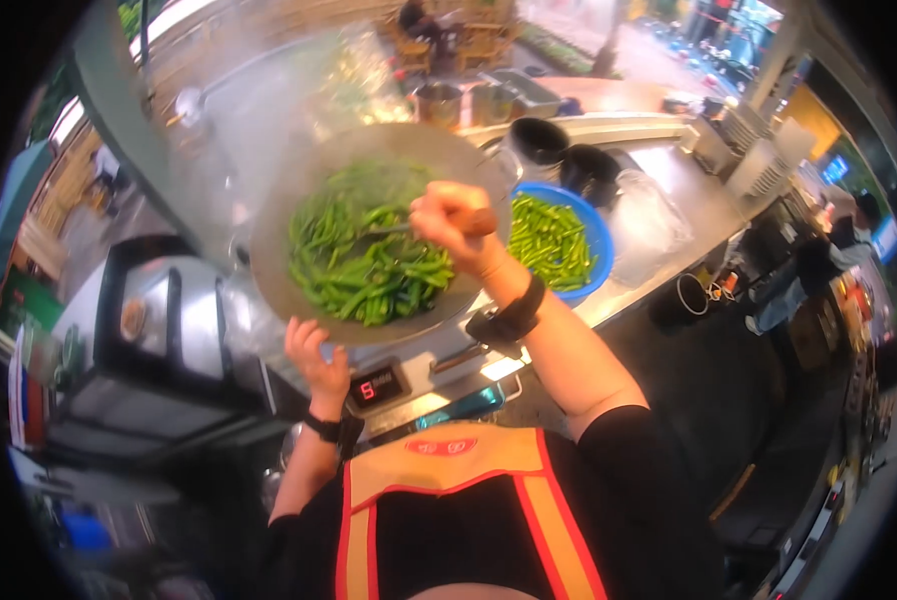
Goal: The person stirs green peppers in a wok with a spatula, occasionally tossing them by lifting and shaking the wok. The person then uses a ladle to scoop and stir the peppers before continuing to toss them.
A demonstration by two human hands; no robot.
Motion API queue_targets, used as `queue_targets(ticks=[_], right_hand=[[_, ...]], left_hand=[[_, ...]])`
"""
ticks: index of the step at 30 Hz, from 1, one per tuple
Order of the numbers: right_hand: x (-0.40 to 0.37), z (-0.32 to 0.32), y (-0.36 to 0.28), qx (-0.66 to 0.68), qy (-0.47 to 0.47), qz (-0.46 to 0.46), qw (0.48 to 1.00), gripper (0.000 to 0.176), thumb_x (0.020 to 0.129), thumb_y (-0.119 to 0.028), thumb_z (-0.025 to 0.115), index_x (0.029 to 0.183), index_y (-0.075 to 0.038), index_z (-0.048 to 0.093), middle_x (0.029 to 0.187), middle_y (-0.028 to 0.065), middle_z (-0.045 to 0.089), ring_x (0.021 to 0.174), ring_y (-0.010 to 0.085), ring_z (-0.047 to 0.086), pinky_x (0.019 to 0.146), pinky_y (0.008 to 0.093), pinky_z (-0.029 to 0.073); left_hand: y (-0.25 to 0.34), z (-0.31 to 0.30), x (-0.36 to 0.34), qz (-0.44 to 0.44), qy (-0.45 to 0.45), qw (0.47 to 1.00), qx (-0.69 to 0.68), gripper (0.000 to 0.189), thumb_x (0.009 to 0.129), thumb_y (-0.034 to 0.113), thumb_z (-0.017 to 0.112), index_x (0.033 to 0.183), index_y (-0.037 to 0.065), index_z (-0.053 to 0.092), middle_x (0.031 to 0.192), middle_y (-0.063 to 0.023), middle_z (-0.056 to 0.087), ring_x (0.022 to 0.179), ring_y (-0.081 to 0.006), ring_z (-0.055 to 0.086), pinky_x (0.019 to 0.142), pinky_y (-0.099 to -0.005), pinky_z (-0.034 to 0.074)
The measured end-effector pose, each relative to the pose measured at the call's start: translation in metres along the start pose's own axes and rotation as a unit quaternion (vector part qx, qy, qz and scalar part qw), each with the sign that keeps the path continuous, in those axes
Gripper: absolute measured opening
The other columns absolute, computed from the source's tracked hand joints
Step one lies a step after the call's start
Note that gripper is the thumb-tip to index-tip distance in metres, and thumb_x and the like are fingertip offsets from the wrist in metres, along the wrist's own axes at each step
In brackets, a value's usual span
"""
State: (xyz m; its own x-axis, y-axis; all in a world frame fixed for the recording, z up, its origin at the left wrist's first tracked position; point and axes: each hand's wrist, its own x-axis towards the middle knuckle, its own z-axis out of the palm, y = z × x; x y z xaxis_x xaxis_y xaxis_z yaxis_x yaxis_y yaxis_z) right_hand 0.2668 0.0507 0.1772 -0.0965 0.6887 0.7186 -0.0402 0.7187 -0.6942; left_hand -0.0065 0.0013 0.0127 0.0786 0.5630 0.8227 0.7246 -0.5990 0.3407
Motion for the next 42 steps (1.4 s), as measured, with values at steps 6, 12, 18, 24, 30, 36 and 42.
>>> queue_targets(ticks=[6,12,18,24,30,36,42], right_hand=[[-0.009,0.005,-0.014,-0.012,-0.005,0.026,1.000,0.028,0.080,-0.013,0.070,0.064,-0.004,0.049,0.061,0.0006,0.048,0.059,0.0094,0.043,0.055,0.0262,0.039],[-0.017,-0.003,0.009,0.054,-0.033,-0.007,0.998,0.028,0.081,-0.011,0.066,0.064,-0.005,0.044,0.063,0.0001,0.042,0.059,0.0108,0.041,0.053,0.0268,0.034],[-0.017,0.009,-0.009,0.107,-0.062,-0.017,0.992,0.032,0.090,-0.014,0.057,0.068,-0.011,0.035,0.059,-0.0007,0.036,0.057,0.0144,0.033,0.056,0.0319,0.029],[-0.025,0.004,-0.002,0.151,-0.086,-0.019,0.985,0.030,0.086,-0.003,0.064,0.066,-0.006,0.041,0.063,0.0022,0.042,0.062,0.0145,0.041,0.060,0.0279,0.035],[-0.026,0.006,-0.001,0.151,-0.080,-0.032,0.985,0.032,0.086,-0.004,0.065,0.065,-0.006,0.041,0.060,0.0014,0.043,0.056,0.0128,0.039,0.053,0.0267,0.032],[-0.021,0.011,-0.005,0.126,-0.075,-0.022,0.989,0.033,0.085,-0.005,0.066,0.065,-0.006,0.040,0.060,0.0008,0.041,0.057,0.0135,0.038,0.053,0.0275,0.031],[-0.006,0.022,-0.003,0.126,-0.064,-0.028,0.990,0.032,0.086,-0.008,0.066,0.065,-0.006,0.041,0.059,0.0021,0.042,0.056,0.0153,0.040,0.055,0.0291,0.036]], left_hand=[[0.000,0.002,0.000,0.001,-0.001,1.000,0.008,0.032,0.089,0.034,0.059,0.105,0.006,0.053,0.119,-0.0158,0.053,0.124,-0.0427,0.041,0.104,-0.0523,0.030],[-0.002,0.006,-0.001,0.006,0.024,1.000,0.009,0.033,0.087,0.035,0.061,0.102,0.007,0.054,0.116,-0.0155,0.054,0.123,-0.0419,0.043,0.103,-0.0516,0.032],[-0.003,0.003,0.002,0.006,0.017,1.000,0.006,0.032,0.083,0.029,0.065,0.102,0.007,0.054,0.117,-0.0152,0.053,0.122,-0.0419,0.043,0.103,-0.0506,0.033],[0.001,0.000,0.003,0.008,0.010,1.000,0.009,0.030,0.079,0.022,0.066,0.101,0.006,0.054,0.117,-0.0155,0.053,0.122,-0.0428,0.042,0.103,-0.0503,0.032],[0.003,-0.001,0.003,0.002,0.005,1.000,0.013,0.030,0.077,0.018,0.066,0.102,0.006,0.053,0.118,-0.0158,0.052,0.123,-0.0427,0.042,0.103,-0.0505,0.032],[0.000,0.000,0.001,-0.001,0.013,1.000,-0.005,0.035,0.085,0.032,0.065,0.104,0.006,0.053,0.118,-0.0166,0.052,0.123,-0.0434,0.041,0.103,-0.0516,0.032],[-0.001,-0.002,0.000,-0.007,-0.002,1.000,-0.021,0.033,0.081,0.028,0.068,0.102,0.006,0.054,0.118,-0.0160,0.052,0.124,-0.0424,0.041,0.105,-0.0513,0.033]])
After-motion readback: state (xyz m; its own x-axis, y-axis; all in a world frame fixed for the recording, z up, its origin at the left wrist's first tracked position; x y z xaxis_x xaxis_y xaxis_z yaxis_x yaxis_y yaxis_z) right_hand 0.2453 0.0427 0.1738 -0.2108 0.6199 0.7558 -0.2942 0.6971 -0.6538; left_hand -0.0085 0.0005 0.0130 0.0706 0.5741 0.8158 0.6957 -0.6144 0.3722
